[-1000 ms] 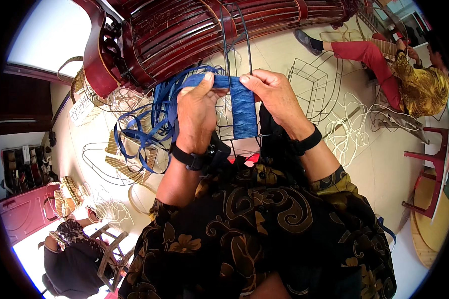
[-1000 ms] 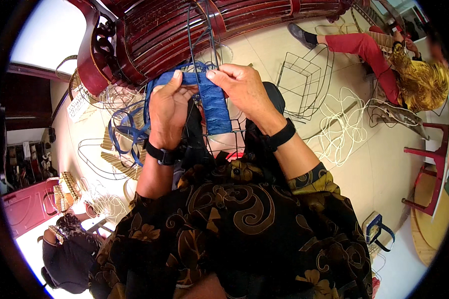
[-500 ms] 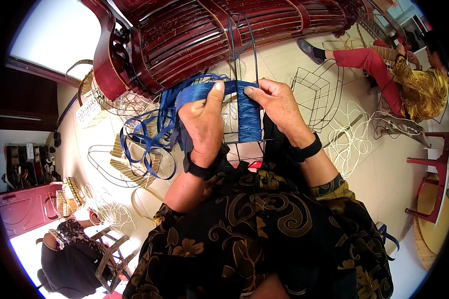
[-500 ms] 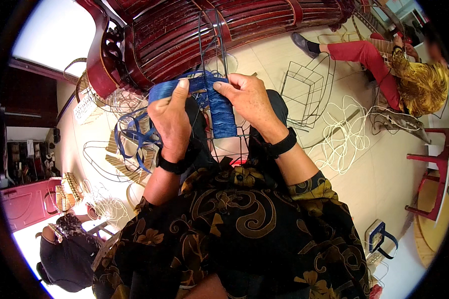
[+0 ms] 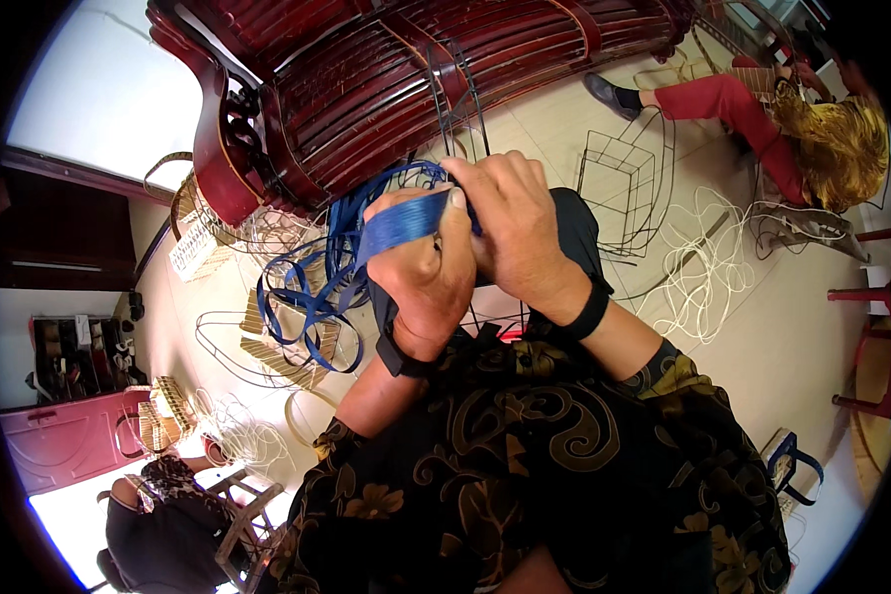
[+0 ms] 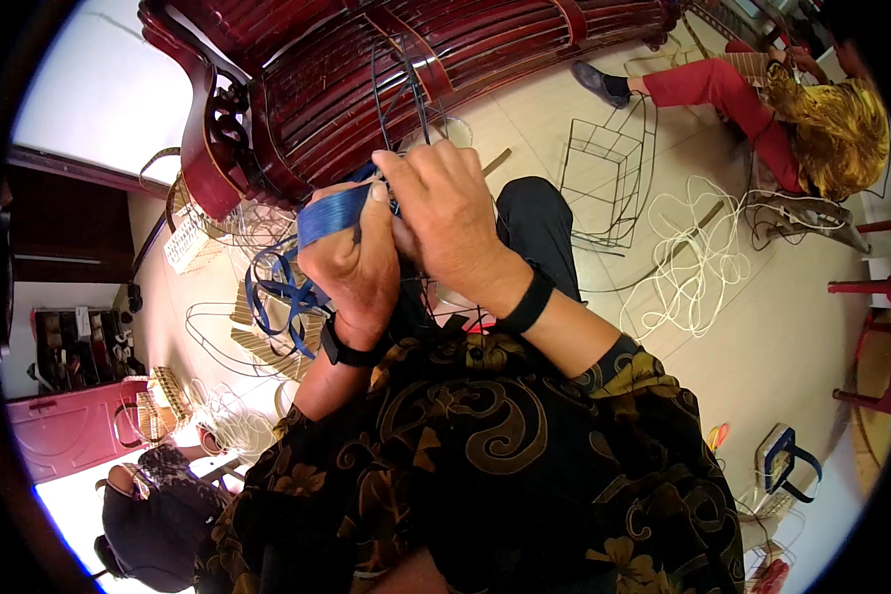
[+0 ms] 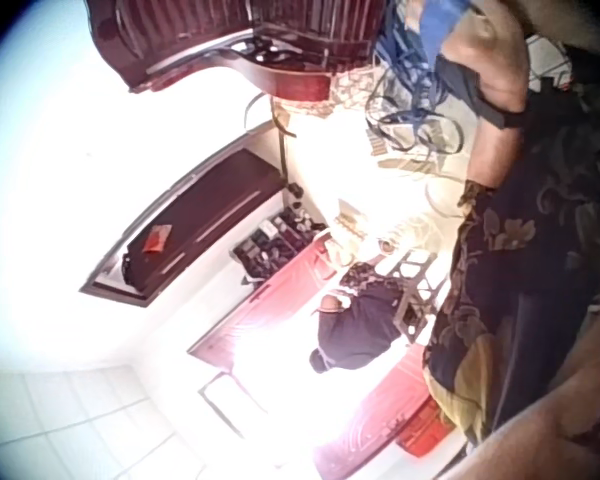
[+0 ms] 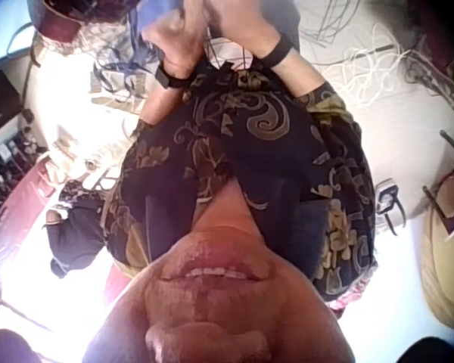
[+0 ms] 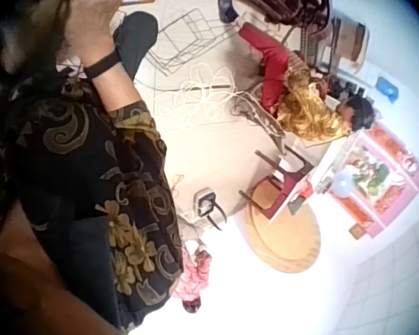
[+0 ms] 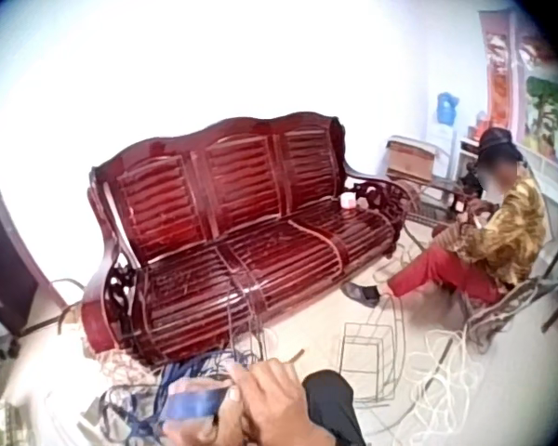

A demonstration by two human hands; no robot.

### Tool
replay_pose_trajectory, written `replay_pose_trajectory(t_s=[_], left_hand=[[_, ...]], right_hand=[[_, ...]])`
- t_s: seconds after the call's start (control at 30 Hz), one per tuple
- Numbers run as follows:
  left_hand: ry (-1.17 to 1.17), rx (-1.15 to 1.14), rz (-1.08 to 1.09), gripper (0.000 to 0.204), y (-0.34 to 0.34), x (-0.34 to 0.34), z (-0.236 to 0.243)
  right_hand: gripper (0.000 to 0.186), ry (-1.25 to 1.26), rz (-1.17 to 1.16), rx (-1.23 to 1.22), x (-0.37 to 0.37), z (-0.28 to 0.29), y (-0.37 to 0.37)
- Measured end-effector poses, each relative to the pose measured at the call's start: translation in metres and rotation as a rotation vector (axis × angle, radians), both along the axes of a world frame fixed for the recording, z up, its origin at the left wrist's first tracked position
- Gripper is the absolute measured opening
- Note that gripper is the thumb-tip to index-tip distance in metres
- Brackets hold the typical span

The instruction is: The person weaves blue plastic straps around a wire frame to create a basket, wrapping the straps tightly around the vertical wires and pulling them through the frame by hand.

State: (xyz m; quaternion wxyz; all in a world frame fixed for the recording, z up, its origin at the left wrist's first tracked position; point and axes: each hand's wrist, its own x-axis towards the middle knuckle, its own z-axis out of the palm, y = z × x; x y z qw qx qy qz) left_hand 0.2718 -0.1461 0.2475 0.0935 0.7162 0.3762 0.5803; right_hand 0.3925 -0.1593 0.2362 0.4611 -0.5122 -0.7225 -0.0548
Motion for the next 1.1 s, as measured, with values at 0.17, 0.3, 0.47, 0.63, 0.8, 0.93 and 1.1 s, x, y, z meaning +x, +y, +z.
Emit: replay_pose_trajectory(t_s=[0.17, 0.3, 0.47, 0.63, 0.8, 0.93, 1.1], left_hand=[[0.068, 0.145, -0.123, 0.016, -0.005, 0.001, 0.007], [0.166, 0.143, -0.219, 0.038, 0.004, -0.01, -0.007], [-0.793, -0.981, -0.549, 0.034, 0.036, 0.007, -0.041], [-0.688, -0.999, -0.733, 0.033, 0.051, 0.016, -0.049], [-0.712, -0.883, -0.705, 0.032, 0.047, 0.027, -0.059], [-0.774, -0.912, -0.689, 0.032, 0.043, 0.033, -0.051], [-0.799, -0.918, -0.638, 0.027, 0.04, 0.034, -0.048]], right_hand=[[0.035, 0.112, 0.054, 0.129, 0.003, -0.004, 0.004], [0.036, 0.224, -0.002, 0.068, 0.019, 0.001, 0.001], [0.021, 0.437, -0.009, -0.103, 0.03, 0.005, 0.004], [0.022, 0.593, -0.01, -0.234, 0.036, -0.001, 0.003], [0.025, 0.713, 0.057, -0.375, 0.041, 0.01, 0.01], [0.025, 0.603, 0.064, -0.357, 0.052, 0.015, 0.03], [0.024, 0.517, 0.099, -0.397, 0.049, 0.027, 0.048]])
